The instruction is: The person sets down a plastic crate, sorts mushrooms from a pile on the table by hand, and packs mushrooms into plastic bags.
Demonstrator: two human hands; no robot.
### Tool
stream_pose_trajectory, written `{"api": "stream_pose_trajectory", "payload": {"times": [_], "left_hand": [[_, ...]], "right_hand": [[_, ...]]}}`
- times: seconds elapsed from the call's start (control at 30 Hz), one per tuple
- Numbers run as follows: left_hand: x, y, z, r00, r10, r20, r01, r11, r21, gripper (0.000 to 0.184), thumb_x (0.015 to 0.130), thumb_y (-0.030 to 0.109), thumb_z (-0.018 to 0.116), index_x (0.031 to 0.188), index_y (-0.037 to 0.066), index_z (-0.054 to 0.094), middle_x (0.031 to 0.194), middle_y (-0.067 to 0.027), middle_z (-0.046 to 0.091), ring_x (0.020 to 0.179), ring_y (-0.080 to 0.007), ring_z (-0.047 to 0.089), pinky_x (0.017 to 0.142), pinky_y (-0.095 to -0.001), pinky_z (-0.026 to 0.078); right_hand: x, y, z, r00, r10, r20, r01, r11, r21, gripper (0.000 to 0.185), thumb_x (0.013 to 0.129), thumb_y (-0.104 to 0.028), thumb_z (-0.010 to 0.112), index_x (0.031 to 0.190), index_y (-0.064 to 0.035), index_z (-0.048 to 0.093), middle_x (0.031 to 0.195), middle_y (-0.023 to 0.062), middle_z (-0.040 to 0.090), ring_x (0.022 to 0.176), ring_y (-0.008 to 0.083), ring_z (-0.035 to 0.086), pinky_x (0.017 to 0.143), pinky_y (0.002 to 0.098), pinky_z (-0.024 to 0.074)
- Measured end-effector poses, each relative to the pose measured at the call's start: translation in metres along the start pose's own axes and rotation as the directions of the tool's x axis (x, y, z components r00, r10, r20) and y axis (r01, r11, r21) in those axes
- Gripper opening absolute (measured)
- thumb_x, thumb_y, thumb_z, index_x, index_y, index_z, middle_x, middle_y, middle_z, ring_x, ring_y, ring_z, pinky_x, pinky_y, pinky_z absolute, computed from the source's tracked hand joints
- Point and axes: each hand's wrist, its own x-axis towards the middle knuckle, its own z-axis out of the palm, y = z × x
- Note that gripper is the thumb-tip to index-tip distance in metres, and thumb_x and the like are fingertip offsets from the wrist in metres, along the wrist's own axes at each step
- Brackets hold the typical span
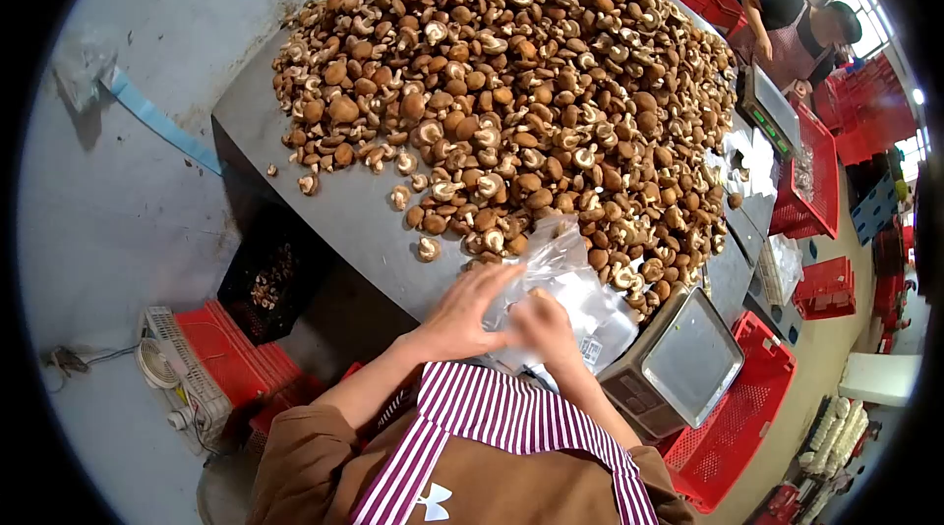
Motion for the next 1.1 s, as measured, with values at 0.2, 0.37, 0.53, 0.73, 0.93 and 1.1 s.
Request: {"api": "stream_pose_trajectory", "payload": {"times": [0.2, 0.37, 0.53, 0.73, 0.93, 1.1], "left_hand": [[-0.014, -0.016, -0.01, 0.993, 0.016, 0.117, -0.039, 0.979, 0.202, 0.015, 0.073, 0.01, 0.073, 0.081, 0.004, 0.062, 0.094, -0.0121, 0.056, 0.101, -0.0296, 0.057, 0.091, -0.0454, 0.045], [-0.023, -0.039, -0.022, 0.958, 0.155, -0.243, -0.023, 0.881, 0.473, 0.014, 0.07, 0.004, 0.069, 0.071, 0.004, 0.054, 0.103, -0.0125, 0.06, 0.117, -0.0355, 0.054, 0.096, -0.0472, 0.045], [-0.03, -0.02, -0.049, 0.915, 0.238, -0.324, -0.064, 0.881, 0.468, 0.012, 0.067, 0.005, 0.067, 0.065, 0.006, 0.055, 0.128, -0.0161, 0.06, 0.136, -0.042, 0.04, 0.108, -0.0511, 0.036], [-0.024, -0.013, -0.067, 0.791, 0.209, -0.575, 0.08, 0.897, 0.435, 0.011, 0.073, 0.005, 0.066, 0.071, 0.004, 0.056, 0.117, -0.0153, 0.057, 0.13, -0.0413, 0.043, 0.105, -0.0533, 0.036], [-0.01, -0.108, -0.076, 0.888, -0.457, -0.053, 0.446, 0.884, -0.142, 0.012, 0.084, 0.01, 0.071, 0.086, 0.001, 0.065, 0.089, -0.0051, 0.061, 0.088, -0.0191, 0.061, 0.082, -0.0311, 0.048], [0.035, -0.177, -0.044, 0.8, -0.599, -0.027, 0.485, 0.672, -0.56, 0.018, 0.091, 0.016, 0.068, 0.101, 0.001, 0.063, 0.088, -0.0019, 0.064, 0.08, -0.0128, 0.061, 0.073, -0.031, 0.052]], "right_hand": [[-0.002, -0.025, -0.019, 0.956, 0.076, 0.284, -0.028, 0.985, -0.17, 0.018, 0.091, -0.018, 0.072, 0.098, -0.0056, 0.061, 0.074, -0.0062, 0.049, 0.064, 0.0022, 0.041, 0.055, 0.0208, 0.0354], [-0.001, -0.029, -0.023, 0.945, -0.115, 0.307, 0.276, 0.782, -0.559, 0.024, 0.088, -0.008, 0.069, 0.11, -0.0025, 0.063, 0.09, 0.0091, 0.065, 0.075, 0.0196, 0.062, 0.069, 0.0322, 0.0511], [0.045, 0.017, -0.052, 0.921, -0.357, -0.159, 0.212, 0.798, -0.564, 0.013, 0.087, -0.003, 0.065, 0.101, -0.0019, 0.064, 0.088, 0.0113, 0.066, 0.078, 0.0227, 0.064, 0.071, 0.0348, 0.0517], [0.047, 0.024, -0.056, 0.994, 0.013, -0.106, -0.013, 1.0, 0.003, 0.008, 0.092, -0.005, 0.063, 0.101, -0.0034, 0.064, 0.089, 0.0031, 0.065, 0.077, 0.0126, 0.061, 0.069, 0.0264, 0.0512], [0.03, 0.019, -0.051, 0.987, 0.111, -0.119, -0.044, 0.886, 0.461, 0.02, 0.093, -0.001, 0.056, 0.112, -0.0057, 0.061, 0.104, 0.0023, 0.066, 0.096, 0.0121, 0.061, 0.085, 0.0277, 0.0489], [0.009, 0.012, -0.071, 0.981, 0.141, 0.135, -0.141, 0.99, -0.01, 0.032, 0.089, 0.005, 0.05, 0.117, -0.0068, 0.06, 0.093, 0.0006, 0.064, 0.078, 0.0104, 0.061, 0.068, 0.0237, 0.0513]]}}
